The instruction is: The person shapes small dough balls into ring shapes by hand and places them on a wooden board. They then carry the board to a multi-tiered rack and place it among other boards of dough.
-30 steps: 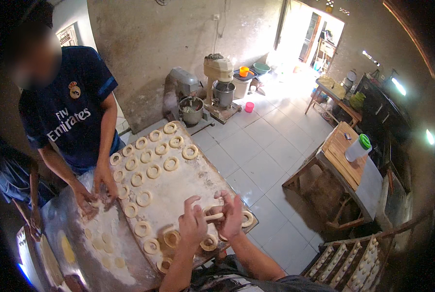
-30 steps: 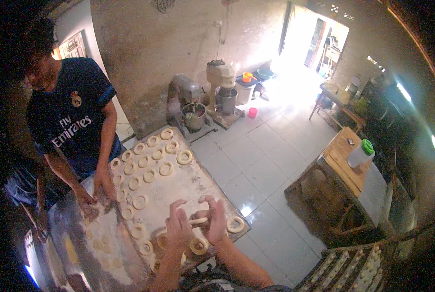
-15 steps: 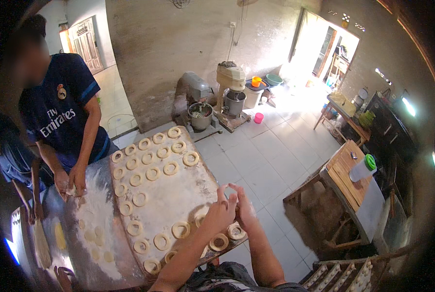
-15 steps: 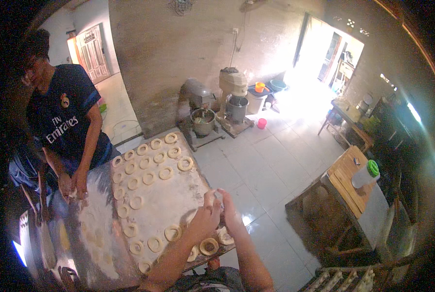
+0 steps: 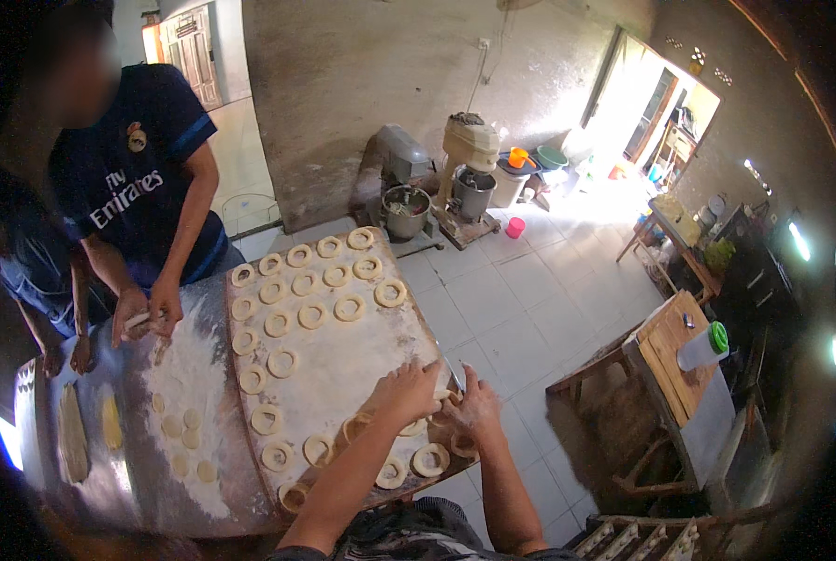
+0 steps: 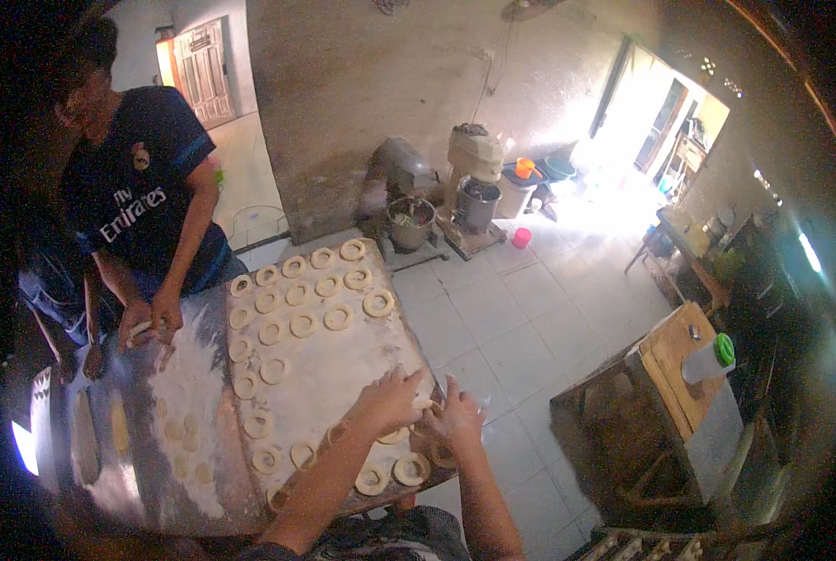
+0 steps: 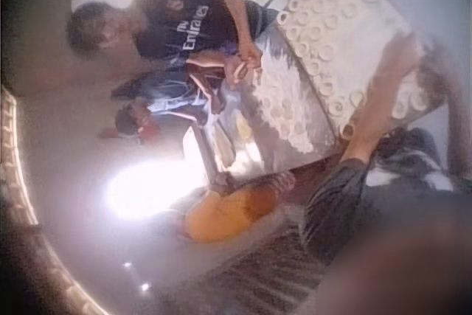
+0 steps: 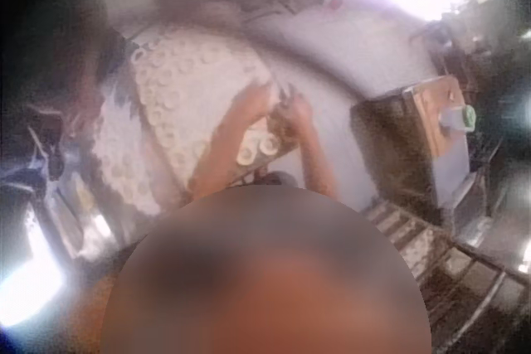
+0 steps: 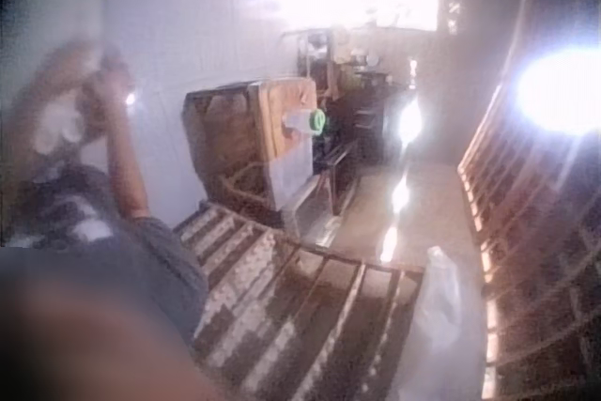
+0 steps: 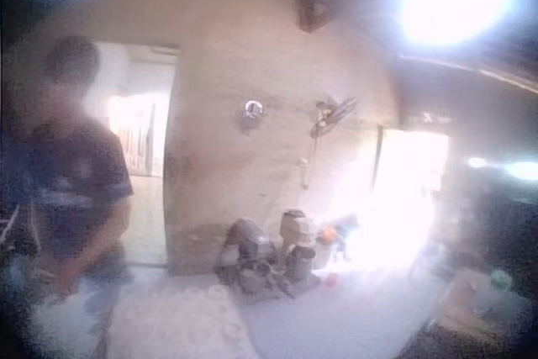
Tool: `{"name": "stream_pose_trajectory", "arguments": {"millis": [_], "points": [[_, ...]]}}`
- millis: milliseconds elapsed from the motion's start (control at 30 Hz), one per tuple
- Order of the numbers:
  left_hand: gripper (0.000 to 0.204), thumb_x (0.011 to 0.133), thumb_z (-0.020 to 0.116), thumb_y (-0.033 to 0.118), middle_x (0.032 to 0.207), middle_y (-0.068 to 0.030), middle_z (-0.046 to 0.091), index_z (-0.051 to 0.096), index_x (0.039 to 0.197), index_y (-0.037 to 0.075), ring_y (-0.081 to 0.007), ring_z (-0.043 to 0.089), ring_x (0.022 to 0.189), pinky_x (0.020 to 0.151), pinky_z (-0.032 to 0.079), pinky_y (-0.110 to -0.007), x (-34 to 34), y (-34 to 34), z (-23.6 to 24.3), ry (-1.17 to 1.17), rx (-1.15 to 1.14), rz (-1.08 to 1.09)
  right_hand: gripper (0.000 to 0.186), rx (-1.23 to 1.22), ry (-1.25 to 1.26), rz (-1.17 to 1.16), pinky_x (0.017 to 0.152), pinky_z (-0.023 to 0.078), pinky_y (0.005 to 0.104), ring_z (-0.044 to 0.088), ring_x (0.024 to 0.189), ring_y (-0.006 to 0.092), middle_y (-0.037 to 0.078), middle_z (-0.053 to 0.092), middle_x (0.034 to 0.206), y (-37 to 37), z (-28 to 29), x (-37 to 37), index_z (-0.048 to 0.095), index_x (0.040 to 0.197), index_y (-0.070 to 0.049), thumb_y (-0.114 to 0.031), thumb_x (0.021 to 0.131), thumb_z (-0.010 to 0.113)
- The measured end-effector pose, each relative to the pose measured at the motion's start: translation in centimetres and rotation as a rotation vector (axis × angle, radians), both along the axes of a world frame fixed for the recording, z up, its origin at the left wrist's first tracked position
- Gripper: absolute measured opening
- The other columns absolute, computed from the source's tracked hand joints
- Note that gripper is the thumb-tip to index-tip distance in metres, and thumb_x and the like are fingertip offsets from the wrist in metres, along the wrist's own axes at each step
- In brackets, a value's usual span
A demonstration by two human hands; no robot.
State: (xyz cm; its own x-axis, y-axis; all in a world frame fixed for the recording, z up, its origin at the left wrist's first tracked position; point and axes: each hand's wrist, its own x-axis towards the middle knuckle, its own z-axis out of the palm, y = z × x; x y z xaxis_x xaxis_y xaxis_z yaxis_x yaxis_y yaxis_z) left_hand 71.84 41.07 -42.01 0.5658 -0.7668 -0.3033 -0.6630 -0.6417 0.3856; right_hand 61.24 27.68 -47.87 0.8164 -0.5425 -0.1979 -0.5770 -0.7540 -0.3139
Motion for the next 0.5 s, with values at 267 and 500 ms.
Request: {"name": "stream_pose_trajectory", "arguments": {"millis": [267, 500], "points": [[0.068, 0.085, 0.066, 0.024, 0.121, -0.0258, 0.061, 0.042, 0.148, 0.013, -0.0425, 0.062, 0.113, 0.095, 0.052, -0.053, -0.1, 4.0, 3.0, 0.127, -0.187, 0.109, 0.082, -0.054, -0.059, -0.003, 0.087, 0.051, 0.0504, 0.064, 0.099, 0.0380, 0.020, 0.064, 0.112, 2.3, 1.1, -0.7, 0.037, 0.151, -0.012, -0.032, 0.082, 0.075], [0.063, 0.083, 0.061, 0.011, 0.110, -0.0257, 0.066, 0.044, 0.143, 0.003, -0.0418, 0.064, 0.103, 0.088, 0.051, -0.051, -1.8, 23.0, -2.5, -0.095, -0.573, 0.587, 0.052, 0.371, -0.534, 0.466, 0.079, 0.053, 0.0455, 0.067, 0.092, 0.0351, 0.018, 0.067, 0.106, 20.6, 4.6, 6.7, 0.058, 0.130, -0.008, -0.025, 0.084, 0.076]]}}
